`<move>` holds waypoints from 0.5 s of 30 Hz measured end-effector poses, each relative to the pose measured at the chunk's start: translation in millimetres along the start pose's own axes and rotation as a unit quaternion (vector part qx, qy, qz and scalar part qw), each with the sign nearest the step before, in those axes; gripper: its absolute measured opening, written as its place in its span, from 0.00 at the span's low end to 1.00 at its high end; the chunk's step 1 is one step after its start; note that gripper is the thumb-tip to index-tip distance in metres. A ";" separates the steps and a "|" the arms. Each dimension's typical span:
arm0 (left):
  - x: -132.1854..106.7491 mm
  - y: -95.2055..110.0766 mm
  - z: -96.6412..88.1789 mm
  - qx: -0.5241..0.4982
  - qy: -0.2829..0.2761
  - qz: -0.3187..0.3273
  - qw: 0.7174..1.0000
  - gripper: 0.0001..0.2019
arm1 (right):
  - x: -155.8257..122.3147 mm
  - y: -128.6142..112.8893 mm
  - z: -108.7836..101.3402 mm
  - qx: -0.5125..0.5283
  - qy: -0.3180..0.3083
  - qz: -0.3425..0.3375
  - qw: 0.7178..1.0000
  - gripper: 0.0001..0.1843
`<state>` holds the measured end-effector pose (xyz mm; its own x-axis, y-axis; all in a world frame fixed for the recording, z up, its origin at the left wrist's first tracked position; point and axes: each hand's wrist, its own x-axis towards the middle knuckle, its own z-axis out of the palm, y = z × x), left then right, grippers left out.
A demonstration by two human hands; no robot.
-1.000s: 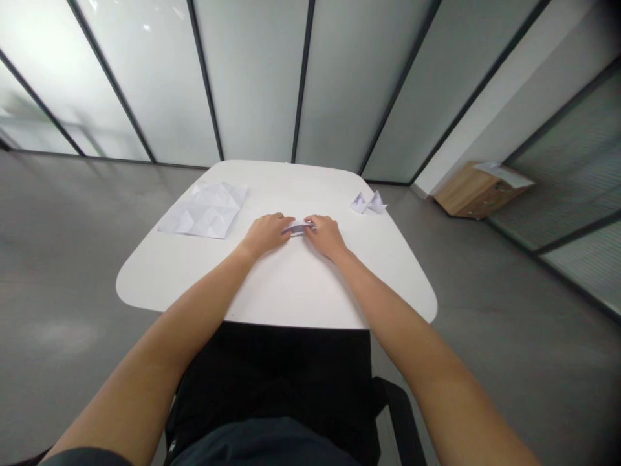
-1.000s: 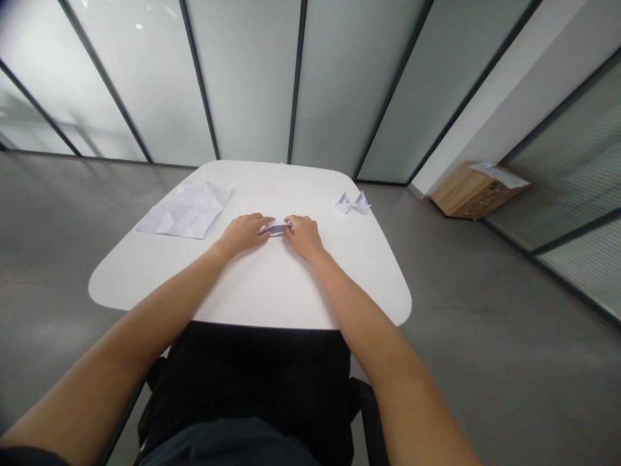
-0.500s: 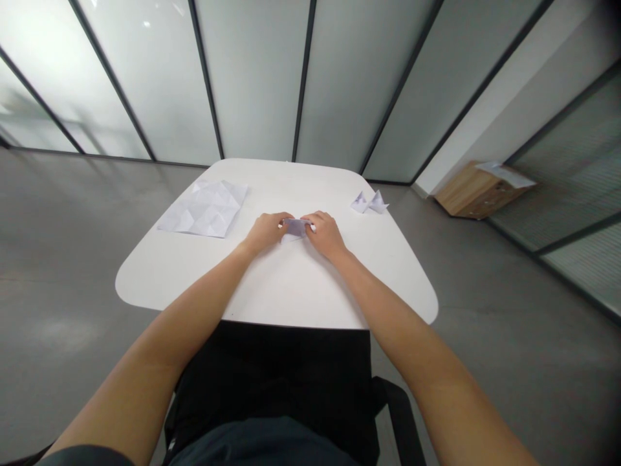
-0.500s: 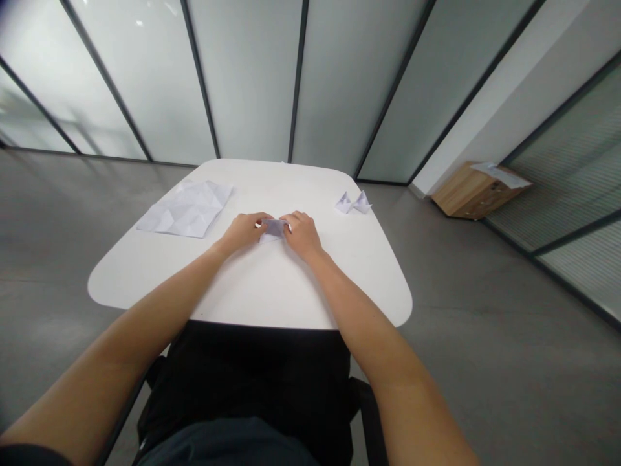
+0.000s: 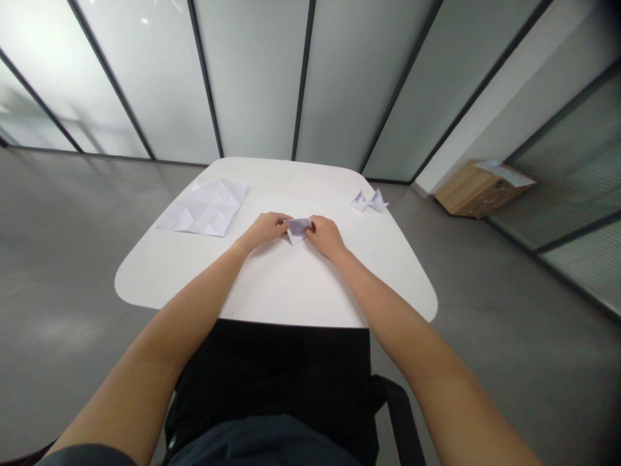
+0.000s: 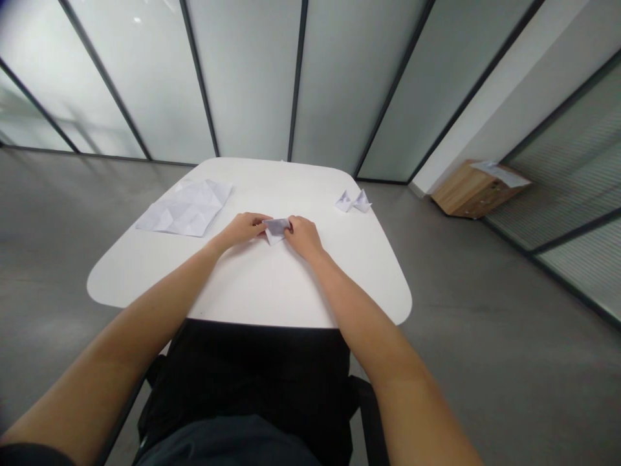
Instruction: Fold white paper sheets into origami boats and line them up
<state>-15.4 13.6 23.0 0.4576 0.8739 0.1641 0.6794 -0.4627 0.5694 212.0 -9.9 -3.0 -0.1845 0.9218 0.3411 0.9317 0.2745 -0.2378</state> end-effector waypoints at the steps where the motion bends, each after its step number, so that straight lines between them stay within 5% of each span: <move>1: -0.1 -0.5 0.2 0.004 0.001 0.002 1.000 0.19 | -0.1 -0.1 -0.5 0.000 0.003 0.001 1.000 0.07; 15: 8.0 -20.8 6.1 0.074 0.034 0.070 0.994 0.17 | -0.8 6.3 0.3 0.079 0.002 -0.066 0.995 0.20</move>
<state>-22.3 29.3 7.6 0.5178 0.8049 0.2899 0.6914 -0.5932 0.4124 218.0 -8.8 -5.0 -0.3005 0.8740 0.3820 0.8387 0.4328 -0.3304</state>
